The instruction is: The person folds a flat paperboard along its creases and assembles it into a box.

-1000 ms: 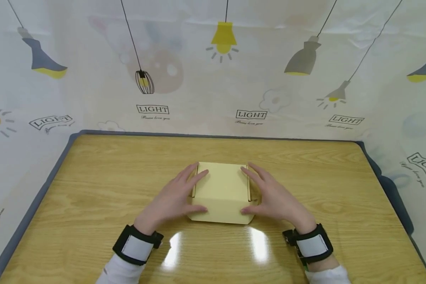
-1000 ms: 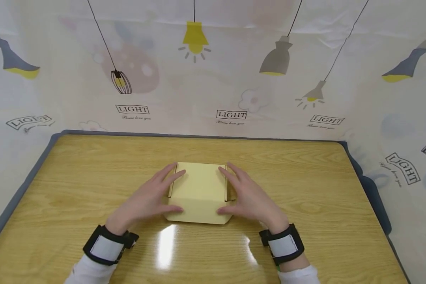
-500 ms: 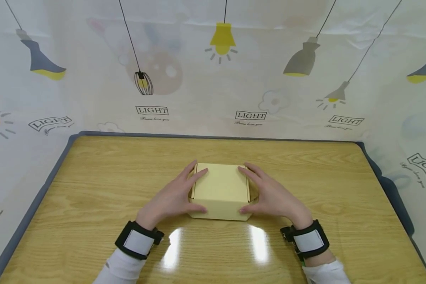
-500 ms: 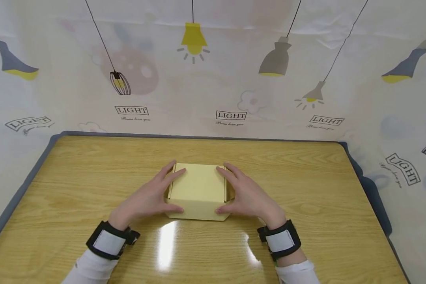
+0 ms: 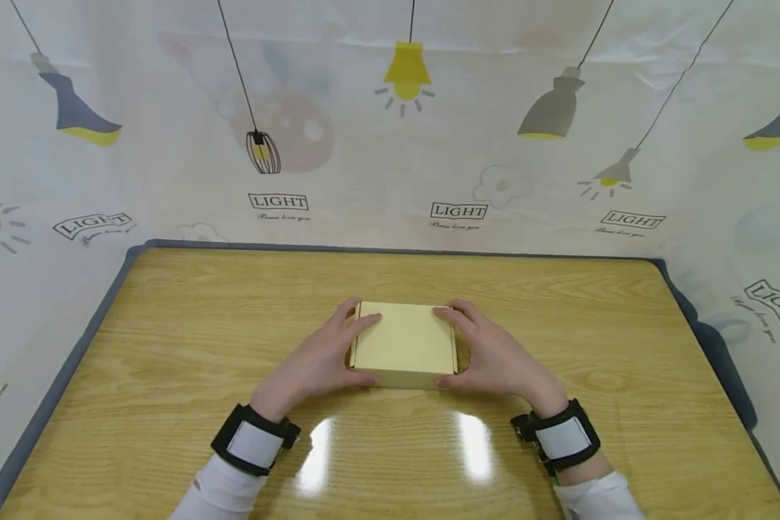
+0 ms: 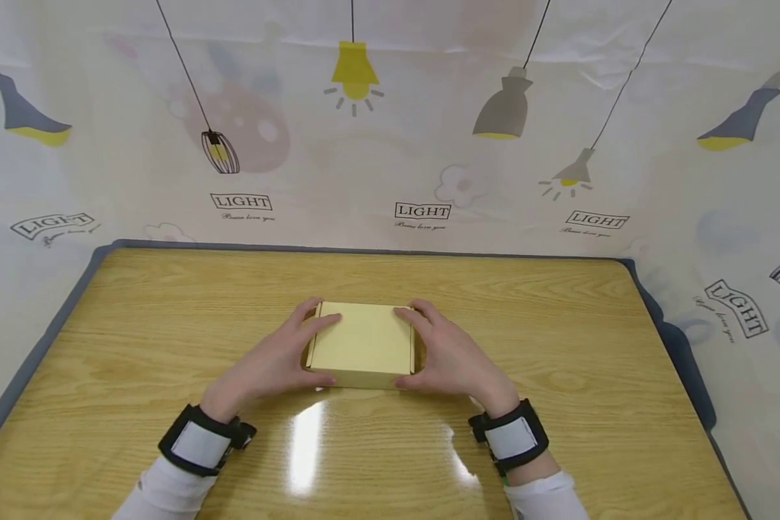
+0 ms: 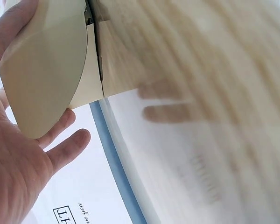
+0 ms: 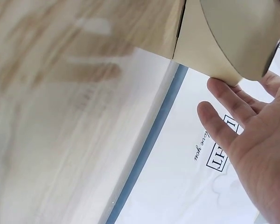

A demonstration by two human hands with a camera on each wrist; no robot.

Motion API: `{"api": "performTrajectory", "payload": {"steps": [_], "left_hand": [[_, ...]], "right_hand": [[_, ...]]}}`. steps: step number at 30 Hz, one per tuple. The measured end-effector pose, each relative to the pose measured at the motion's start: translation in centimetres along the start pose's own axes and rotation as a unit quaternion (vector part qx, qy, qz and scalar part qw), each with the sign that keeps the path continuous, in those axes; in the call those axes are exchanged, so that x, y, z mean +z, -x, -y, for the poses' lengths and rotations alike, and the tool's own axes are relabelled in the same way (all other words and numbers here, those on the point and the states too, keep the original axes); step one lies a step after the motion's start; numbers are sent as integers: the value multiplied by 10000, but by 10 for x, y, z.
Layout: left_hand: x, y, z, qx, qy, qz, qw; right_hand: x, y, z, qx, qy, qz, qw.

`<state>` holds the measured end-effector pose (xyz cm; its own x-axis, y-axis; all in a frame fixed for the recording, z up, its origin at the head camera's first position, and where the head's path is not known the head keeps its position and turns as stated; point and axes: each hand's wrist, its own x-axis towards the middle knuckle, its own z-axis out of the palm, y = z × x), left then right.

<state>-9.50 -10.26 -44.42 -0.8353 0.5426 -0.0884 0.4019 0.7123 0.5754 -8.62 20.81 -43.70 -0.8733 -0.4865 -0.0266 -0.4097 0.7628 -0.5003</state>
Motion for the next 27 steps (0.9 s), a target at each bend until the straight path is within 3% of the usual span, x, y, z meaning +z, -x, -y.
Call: {"api": "performTrajectory", "payload": {"steps": [6,16,20,27], "left_hand": [[1,2,0,173,-338,-89,9992],[-4,19,-6,887,-1138,-255,9892],[-3,24,-10,968,-1388,-210,9854],[-2,29,-12,1122,-1584,-424,9801]], "right_hand": [[-1,-1,-1,-23,-16,-5,10000],[-5,-2,-2,31,-389,46,9992],[-10,-2,-1,185,-714,208,9971],[-18,-1,-2,521,-1264,610,9887]]}}
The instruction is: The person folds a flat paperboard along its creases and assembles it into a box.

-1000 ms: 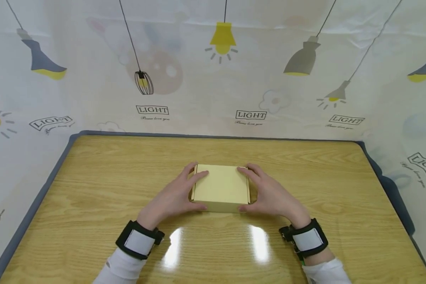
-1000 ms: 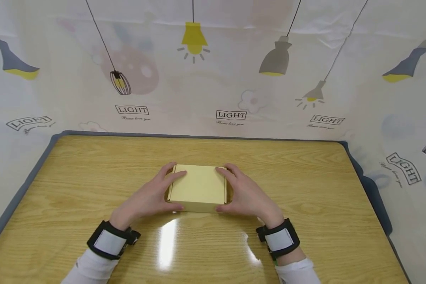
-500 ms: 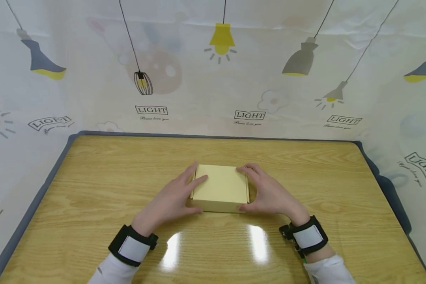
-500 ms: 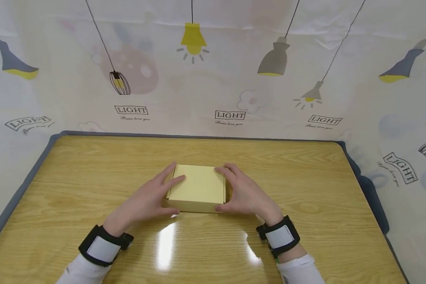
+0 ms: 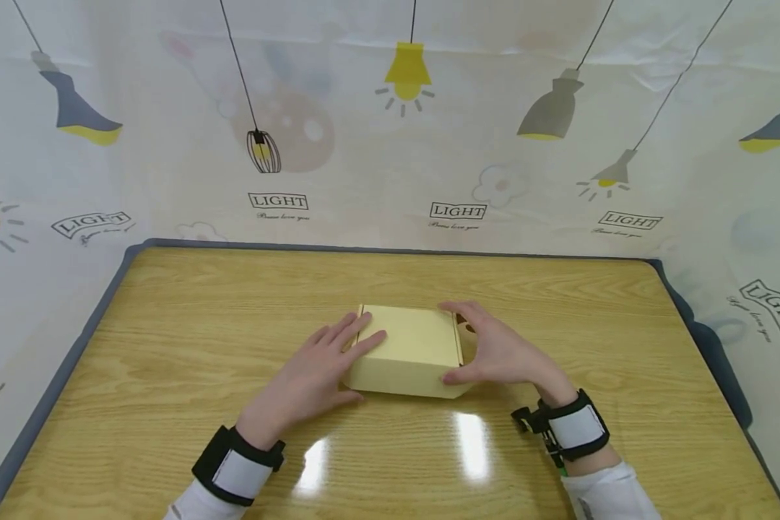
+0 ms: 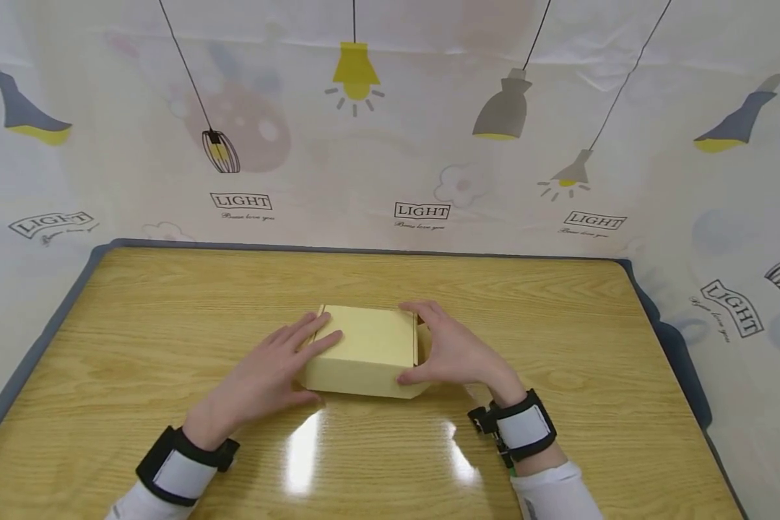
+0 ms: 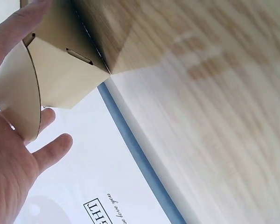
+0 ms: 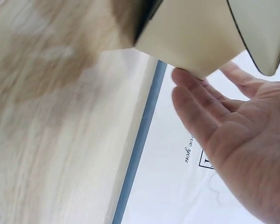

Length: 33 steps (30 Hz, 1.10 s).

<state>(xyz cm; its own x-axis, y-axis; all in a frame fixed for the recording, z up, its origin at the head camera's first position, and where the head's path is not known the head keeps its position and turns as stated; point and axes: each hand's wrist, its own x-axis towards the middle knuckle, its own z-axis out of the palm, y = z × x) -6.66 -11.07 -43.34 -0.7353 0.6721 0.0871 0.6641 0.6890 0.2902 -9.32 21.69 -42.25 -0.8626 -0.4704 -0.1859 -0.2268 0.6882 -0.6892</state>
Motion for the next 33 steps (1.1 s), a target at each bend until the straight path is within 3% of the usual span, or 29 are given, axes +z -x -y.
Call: {"api": "performTrajectory", "payload": {"steps": [12,18,23,27,33], "left_hand": [[8,1,-4,172,-322,-401,9985],[7,0,-6,109,-325,-489,9982],[2,-1,-7,-58,-42,-478,9988],[-2,-2,-7,-199,183,-369,9990],[-8,-4,-6,-176,489,-535,9972]], "right_hand": [[-5,2,2,121,-284,262,9992],[-5,6,3,-83,-252,222,9994],[-6,21,7,-481,-325,-29,9983],[-5,35,13,-794,-97,-230,9965],[1,43,22,-774,512,-319,9952]]}}
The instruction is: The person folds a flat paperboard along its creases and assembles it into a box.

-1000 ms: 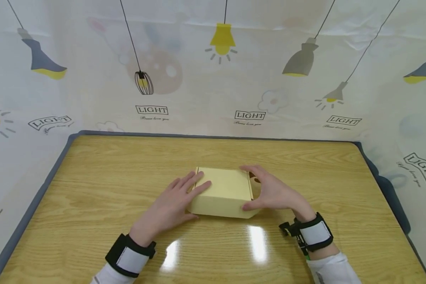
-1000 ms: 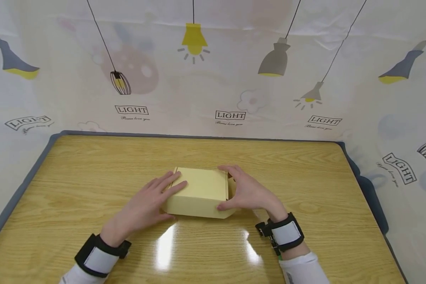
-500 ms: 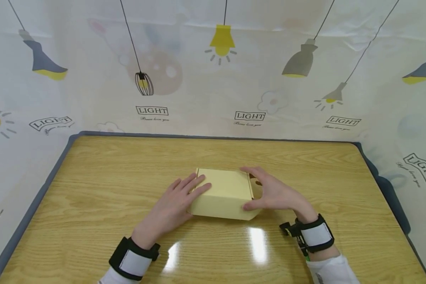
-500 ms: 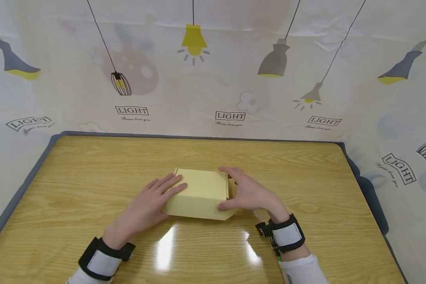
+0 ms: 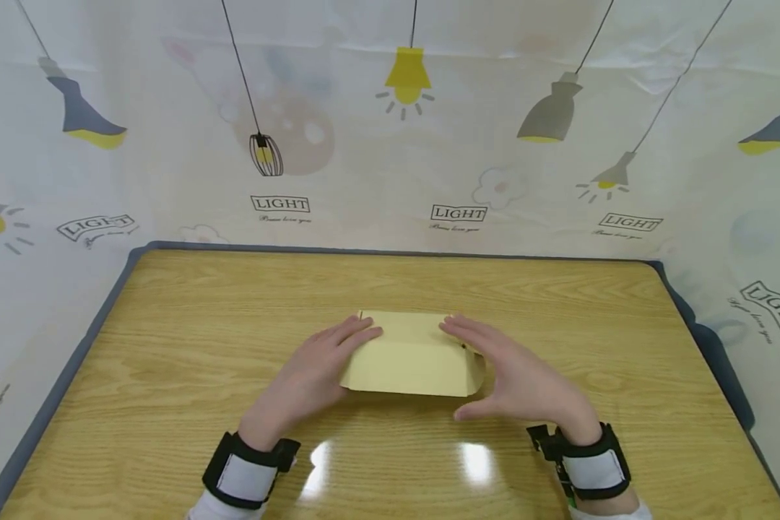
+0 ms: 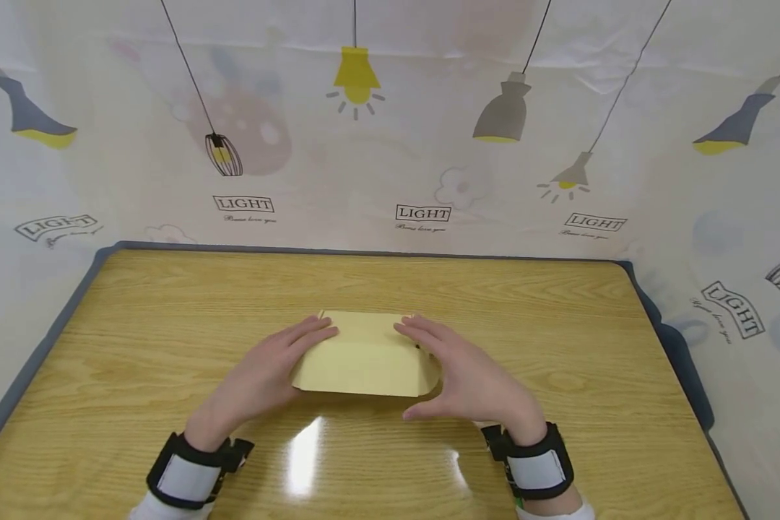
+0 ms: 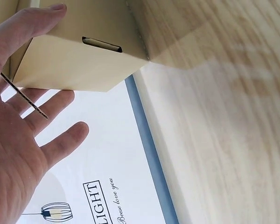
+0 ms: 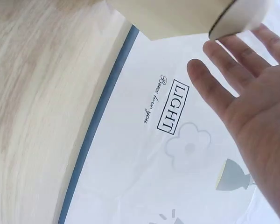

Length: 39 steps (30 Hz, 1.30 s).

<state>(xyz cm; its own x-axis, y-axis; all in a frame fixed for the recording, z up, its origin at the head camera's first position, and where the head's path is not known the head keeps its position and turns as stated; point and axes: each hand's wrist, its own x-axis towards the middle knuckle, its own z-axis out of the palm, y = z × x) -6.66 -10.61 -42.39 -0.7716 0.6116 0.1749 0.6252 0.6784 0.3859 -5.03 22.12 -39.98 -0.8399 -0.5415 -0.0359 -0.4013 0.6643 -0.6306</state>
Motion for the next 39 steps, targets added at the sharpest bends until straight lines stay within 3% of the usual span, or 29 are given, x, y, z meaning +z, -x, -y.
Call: {"api": "performTrajectory", "payload": {"steps": [7,16,29,39], "left_hand": [[0,0,4,11,213,-232,9995],[-2,3,7,-199,435,-139,9988],[-14,6,8,-717,1213,123,9899],[-15,8,9,-785,1368,142,9874]], "right_hand": [[9,-7,2,36,619,-170,9979],[16,-13,3,60,964,-594,9936],[13,-13,2,137,639,-633,9959],[11,-11,-4,141,211,-339,9991]]}}
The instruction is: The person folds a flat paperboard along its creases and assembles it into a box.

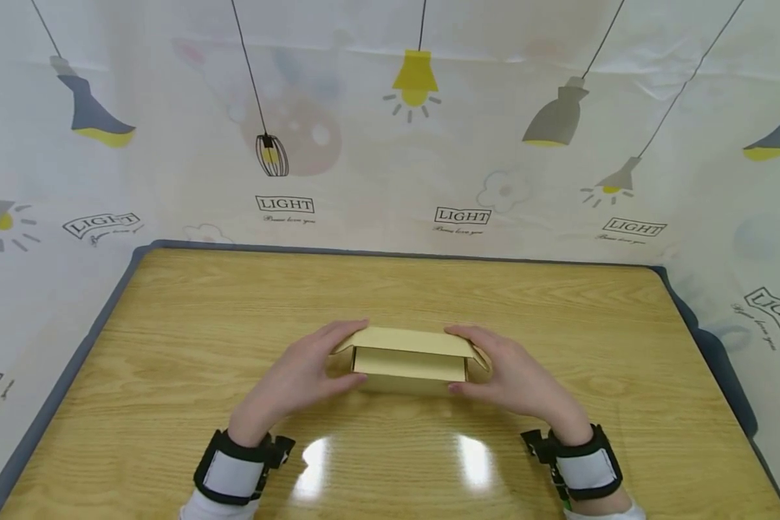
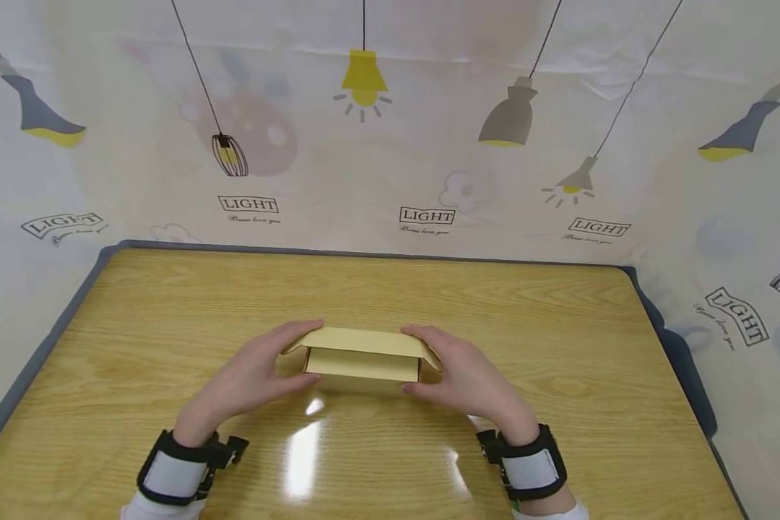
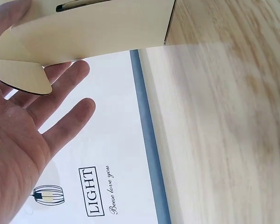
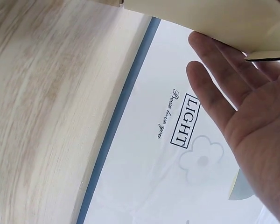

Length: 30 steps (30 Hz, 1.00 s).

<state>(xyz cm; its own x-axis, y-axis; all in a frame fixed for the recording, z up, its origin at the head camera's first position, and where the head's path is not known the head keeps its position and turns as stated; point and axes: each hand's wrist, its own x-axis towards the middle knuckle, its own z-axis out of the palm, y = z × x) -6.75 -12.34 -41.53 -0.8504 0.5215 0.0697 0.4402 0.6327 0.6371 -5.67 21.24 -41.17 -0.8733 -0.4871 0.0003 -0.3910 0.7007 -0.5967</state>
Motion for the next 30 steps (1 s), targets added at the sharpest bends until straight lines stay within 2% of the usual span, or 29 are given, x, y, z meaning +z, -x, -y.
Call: {"api": "performTrajectory", "payload": {"steps": [10,16,21,27,30], "left_hand": [[0,0,1,8,222,70,9997],[-6,4,1,-336,398,-8,9986],[-11,6,2,-341,432,-323,9980],[-14,6,2,166,389,-885,9952],[-14,6,0,289,307,-1160,9924]], "right_hand": [[-2,2,-4,55,-195,75,9998],[-14,11,0,179,-253,-121,9994],[-26,18,3,223,42,-402,9989],[-32,22,6,95,382,-746,9964],[-32,22,7,-103,547,-1001,9934]]}}
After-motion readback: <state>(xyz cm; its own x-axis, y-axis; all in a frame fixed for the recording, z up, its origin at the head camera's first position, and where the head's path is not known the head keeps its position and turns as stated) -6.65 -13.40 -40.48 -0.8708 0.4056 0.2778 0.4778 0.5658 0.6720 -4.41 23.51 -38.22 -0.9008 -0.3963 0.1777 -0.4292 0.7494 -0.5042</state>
